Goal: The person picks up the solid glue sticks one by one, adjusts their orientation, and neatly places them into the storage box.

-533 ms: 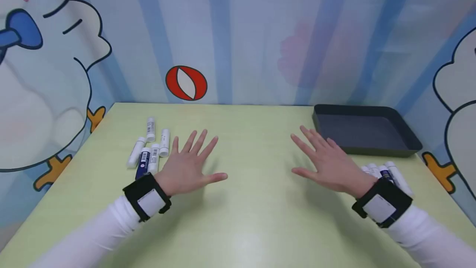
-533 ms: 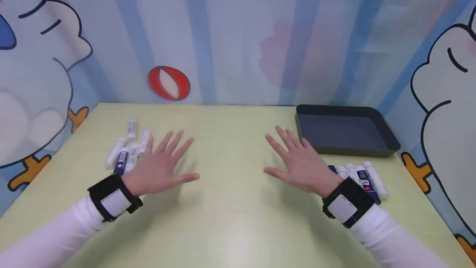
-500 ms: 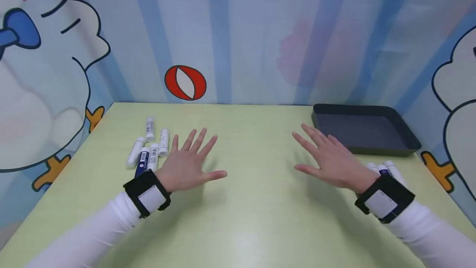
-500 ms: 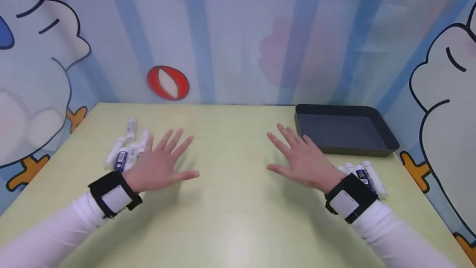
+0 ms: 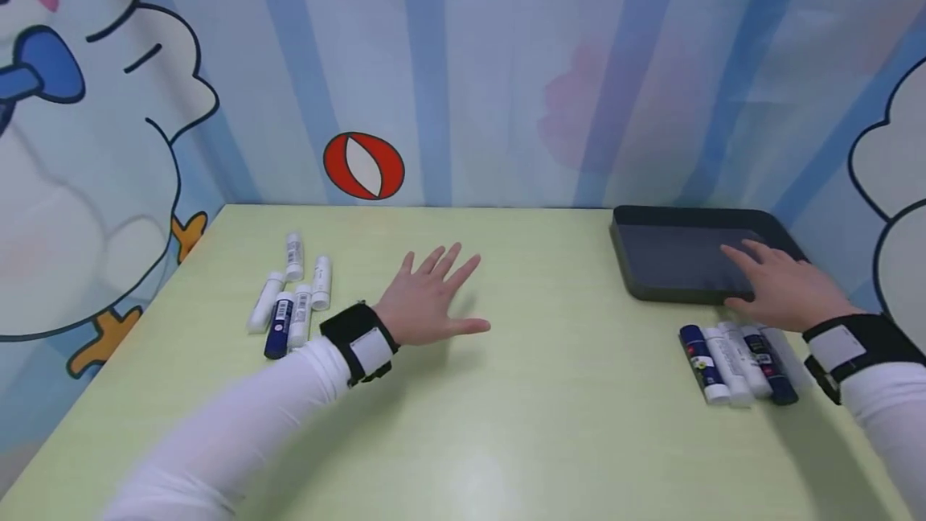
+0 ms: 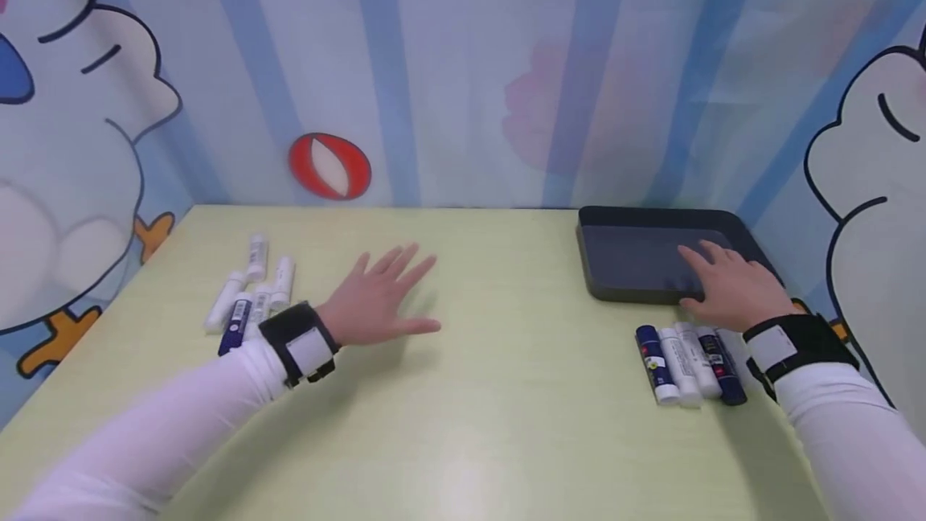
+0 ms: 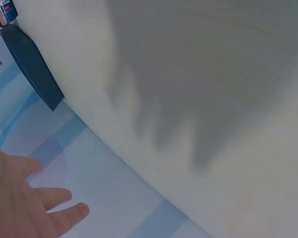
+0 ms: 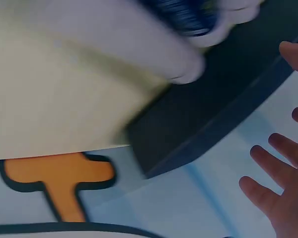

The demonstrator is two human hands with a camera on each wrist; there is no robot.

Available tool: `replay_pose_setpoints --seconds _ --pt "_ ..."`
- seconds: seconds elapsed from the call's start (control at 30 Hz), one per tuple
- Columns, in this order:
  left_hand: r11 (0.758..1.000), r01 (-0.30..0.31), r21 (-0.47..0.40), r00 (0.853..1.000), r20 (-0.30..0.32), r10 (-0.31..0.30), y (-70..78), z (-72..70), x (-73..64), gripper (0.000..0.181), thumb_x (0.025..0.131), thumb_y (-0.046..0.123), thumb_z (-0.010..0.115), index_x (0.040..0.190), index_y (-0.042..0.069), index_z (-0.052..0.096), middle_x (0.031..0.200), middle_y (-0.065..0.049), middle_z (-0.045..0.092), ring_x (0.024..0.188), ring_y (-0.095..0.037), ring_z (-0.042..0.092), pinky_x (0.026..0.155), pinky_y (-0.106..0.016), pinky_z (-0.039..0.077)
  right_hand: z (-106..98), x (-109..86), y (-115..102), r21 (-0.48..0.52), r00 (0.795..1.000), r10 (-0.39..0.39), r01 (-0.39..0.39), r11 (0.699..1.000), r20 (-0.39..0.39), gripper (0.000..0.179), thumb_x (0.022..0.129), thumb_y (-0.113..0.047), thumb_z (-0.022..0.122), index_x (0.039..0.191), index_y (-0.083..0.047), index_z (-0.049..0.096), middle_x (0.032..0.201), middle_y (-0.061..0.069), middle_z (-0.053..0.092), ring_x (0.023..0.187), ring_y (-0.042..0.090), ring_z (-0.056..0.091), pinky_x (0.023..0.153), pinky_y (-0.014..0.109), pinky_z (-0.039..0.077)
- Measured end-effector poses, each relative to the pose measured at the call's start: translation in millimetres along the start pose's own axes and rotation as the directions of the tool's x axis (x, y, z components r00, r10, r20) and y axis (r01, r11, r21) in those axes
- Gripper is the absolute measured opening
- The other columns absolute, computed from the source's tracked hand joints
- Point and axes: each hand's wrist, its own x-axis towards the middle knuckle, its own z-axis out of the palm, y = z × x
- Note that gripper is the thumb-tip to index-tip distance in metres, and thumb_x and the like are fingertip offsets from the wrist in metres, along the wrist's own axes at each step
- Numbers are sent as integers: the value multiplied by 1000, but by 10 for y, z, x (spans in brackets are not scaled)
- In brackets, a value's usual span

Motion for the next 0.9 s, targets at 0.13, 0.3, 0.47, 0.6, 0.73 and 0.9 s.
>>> replay_pose_setpoints --seconds 0.13,0.3,0.47,0.6,0.73,0.9 --pt "999 -9 -37 1000 -4 9 149 86 148 94 74 82 26 146 23 14 149 -10 18 131 -28 27 100 -57 17 182 -51 205 6 992 124 -124 992 15 75 74 -29 68 130 8 34 123 37 31 108 54 35 82 61 35" --pt "993 -19 -115 1000 -25 16 337 128 350 90 76 79 32 145 23 18 147 -9 24 128 -26 32 100 -53 21 444 -49 460 -21 974 226 -226 974 20 57 72 -9 66 118 14 42 108 37 41 93 51 44 76 56 40" --pt "992 -48 -119 999 -26 45 585 166 568 88 77 77 33 145 24 18 147 -6 25 127 -23 33 100 -49 24 856 75 779 -71 974 226 -226 971 -9 43 74 -3 63 111 13 49 97 33 50 86 46 49 72 53 43" --pt "994 -72 -81 997 -10 72 821 170 724 87 78 77 33 145 25 16 147 -5 24 128 -21 32 100 -48 24 1103 151 973 -92 975 216 -219 971 -43 35 74 -1 62 106 12 54 93 31 54 82 43 52 70 52 43" --pt "996 -68 -64 998 11 69 1005 175 830 86 78 76 32 145 27 15 148 -3 23 129 -19 30 101 -46 24 1034 138 931 -72 977 214 -215 974 -11 27 76 4 58 102 11 57 91 31 57 81 44 54 70 51 44" --pt "997 -74 -38 997 25 75 1126 187 885 82 80 74 33 145 27 16 147 -2 25 128 -18 31 100 -43 26 634 -1 582 -51 978 202 -200 979 50 20 78 10 53 96 10 60 87 28 59 79 41 56 68 48 45"
